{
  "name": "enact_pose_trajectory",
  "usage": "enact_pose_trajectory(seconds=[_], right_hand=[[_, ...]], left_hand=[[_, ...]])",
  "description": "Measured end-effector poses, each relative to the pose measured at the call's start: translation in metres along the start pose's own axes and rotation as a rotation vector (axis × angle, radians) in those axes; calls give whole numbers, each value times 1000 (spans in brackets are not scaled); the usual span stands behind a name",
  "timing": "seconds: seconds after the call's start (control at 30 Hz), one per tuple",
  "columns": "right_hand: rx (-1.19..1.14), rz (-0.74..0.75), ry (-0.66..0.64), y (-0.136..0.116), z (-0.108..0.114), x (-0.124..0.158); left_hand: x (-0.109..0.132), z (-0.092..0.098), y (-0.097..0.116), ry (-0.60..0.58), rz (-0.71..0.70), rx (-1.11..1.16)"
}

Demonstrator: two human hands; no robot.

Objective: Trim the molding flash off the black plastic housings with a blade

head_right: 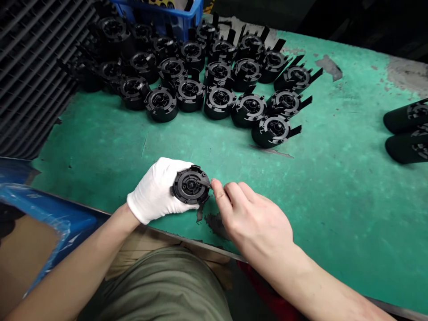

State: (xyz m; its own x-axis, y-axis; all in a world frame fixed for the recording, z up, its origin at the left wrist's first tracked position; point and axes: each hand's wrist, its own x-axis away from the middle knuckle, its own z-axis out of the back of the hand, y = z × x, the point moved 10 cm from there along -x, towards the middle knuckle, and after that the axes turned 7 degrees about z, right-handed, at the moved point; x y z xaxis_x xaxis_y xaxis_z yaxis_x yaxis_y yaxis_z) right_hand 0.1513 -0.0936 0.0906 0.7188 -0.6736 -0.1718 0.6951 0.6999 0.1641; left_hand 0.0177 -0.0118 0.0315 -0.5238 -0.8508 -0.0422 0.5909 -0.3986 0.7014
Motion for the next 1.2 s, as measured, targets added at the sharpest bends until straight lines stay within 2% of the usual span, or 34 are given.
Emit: enact_pose_trajectory(seconds=[0.33, 0.63, 0.83, 1.0, 1.2], right_hand=[[44, 82, -34, 1, 0, -6], [-27, 220, -1, 16, -1, -7], [-144, 330, -53, 37, -11, -15], [-238, 307, 43, 55, -14, -19], [-254, 311, 75, 54, -23, -18]], left_hand=[[-1, -1, 2, -26, -5, 6], [-2, -1, 1, -38, 7, 14], [-2, -1, 0, -47, 8, 0], [-2, 0, 2, -8, -4, -8], [0, 4, 5, 45, -51, -11]])
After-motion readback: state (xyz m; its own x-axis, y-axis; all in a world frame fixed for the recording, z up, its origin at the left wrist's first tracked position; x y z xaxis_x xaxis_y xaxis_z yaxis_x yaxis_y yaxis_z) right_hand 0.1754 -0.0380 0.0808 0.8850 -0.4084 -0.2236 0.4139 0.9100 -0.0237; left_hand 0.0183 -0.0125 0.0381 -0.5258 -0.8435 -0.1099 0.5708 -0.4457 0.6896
